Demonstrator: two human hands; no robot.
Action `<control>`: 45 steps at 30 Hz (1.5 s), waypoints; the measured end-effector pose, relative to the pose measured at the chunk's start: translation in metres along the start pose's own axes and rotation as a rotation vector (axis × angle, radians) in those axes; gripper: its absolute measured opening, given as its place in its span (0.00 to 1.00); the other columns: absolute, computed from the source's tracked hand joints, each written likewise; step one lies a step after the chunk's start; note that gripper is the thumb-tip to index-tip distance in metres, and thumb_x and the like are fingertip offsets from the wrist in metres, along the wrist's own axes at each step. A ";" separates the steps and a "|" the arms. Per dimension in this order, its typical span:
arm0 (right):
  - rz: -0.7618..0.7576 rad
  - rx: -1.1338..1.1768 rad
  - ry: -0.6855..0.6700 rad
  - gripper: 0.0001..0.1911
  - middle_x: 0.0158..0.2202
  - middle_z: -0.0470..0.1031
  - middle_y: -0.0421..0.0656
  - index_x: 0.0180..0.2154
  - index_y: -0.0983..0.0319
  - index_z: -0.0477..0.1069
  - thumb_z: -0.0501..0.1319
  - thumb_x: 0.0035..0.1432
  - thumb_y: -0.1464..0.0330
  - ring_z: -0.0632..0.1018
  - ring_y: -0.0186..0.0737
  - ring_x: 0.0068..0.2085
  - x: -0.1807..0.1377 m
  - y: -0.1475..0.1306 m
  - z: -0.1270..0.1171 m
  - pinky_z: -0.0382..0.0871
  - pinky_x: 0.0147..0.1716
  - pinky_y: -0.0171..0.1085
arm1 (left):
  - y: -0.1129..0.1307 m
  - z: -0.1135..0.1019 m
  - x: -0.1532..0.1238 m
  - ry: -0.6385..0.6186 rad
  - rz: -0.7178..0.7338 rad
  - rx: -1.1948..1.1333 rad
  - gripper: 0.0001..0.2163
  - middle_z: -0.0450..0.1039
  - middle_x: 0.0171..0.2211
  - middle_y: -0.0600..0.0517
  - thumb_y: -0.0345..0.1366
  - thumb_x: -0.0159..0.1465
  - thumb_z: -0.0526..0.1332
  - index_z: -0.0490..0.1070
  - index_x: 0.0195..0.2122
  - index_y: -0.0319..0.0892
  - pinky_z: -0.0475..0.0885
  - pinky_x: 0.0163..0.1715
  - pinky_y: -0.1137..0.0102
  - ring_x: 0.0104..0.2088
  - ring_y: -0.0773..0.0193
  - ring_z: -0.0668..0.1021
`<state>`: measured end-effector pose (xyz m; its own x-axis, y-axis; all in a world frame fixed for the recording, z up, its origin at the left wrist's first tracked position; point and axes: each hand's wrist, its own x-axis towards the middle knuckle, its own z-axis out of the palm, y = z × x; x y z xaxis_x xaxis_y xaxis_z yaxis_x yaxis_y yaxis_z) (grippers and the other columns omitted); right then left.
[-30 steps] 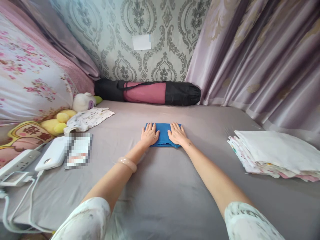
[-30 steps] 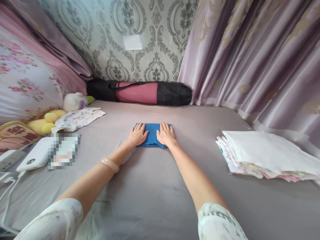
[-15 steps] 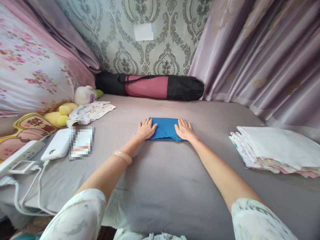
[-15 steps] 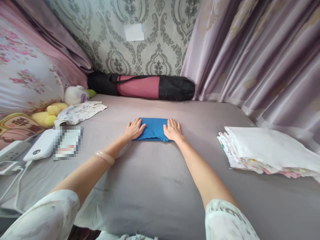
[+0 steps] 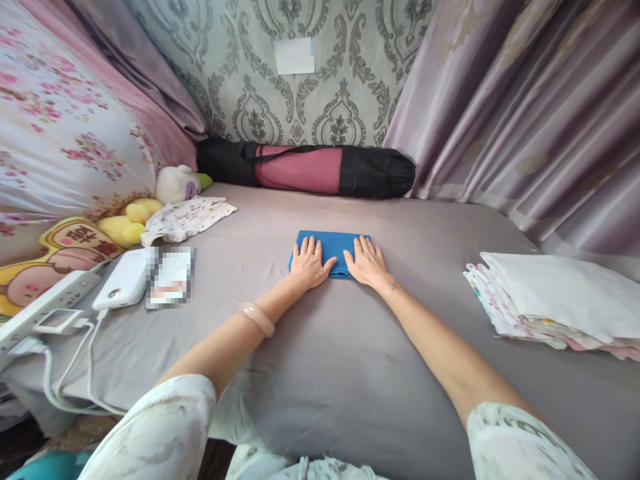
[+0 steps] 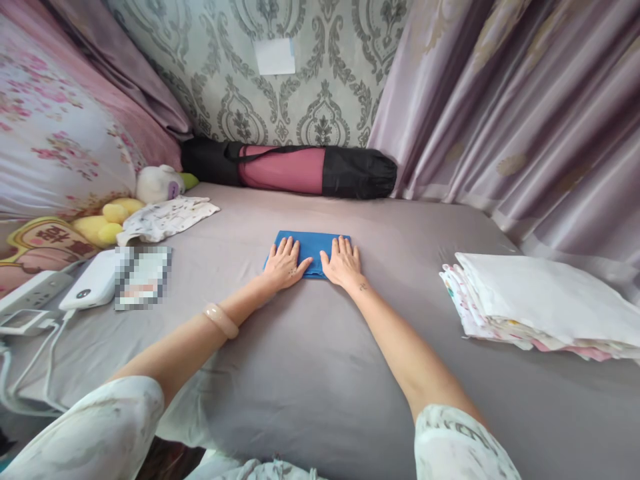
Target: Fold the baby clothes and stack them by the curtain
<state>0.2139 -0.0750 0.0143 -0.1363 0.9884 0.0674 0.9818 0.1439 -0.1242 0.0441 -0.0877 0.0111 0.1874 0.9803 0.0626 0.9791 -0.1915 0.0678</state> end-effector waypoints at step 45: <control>0.009 0.003 0.002 0.30 0.68 0.47 0.53 0.65 0.71 0.50 0.39 0.67 0.63 0.49 0.49 0.68 0.030 -0.009 0.007 0.41 0.64 0.52 | 0.000 0.002 0.033 0.051 -0.126 -0.060 0.30 0.51 0.66 0.40 0.50 0.69 0.38 0.52 0.66 0.38 0.50 0.61 0.49 0.66 0.47 0.54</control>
<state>0.1996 -0.0468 0.0101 -0.1272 0.9895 0.0688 0.9825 0.1352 -0.1281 0.0500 -0.0554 0.0107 0.0575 0.9933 0.1002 0.9880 -0.0710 0.1375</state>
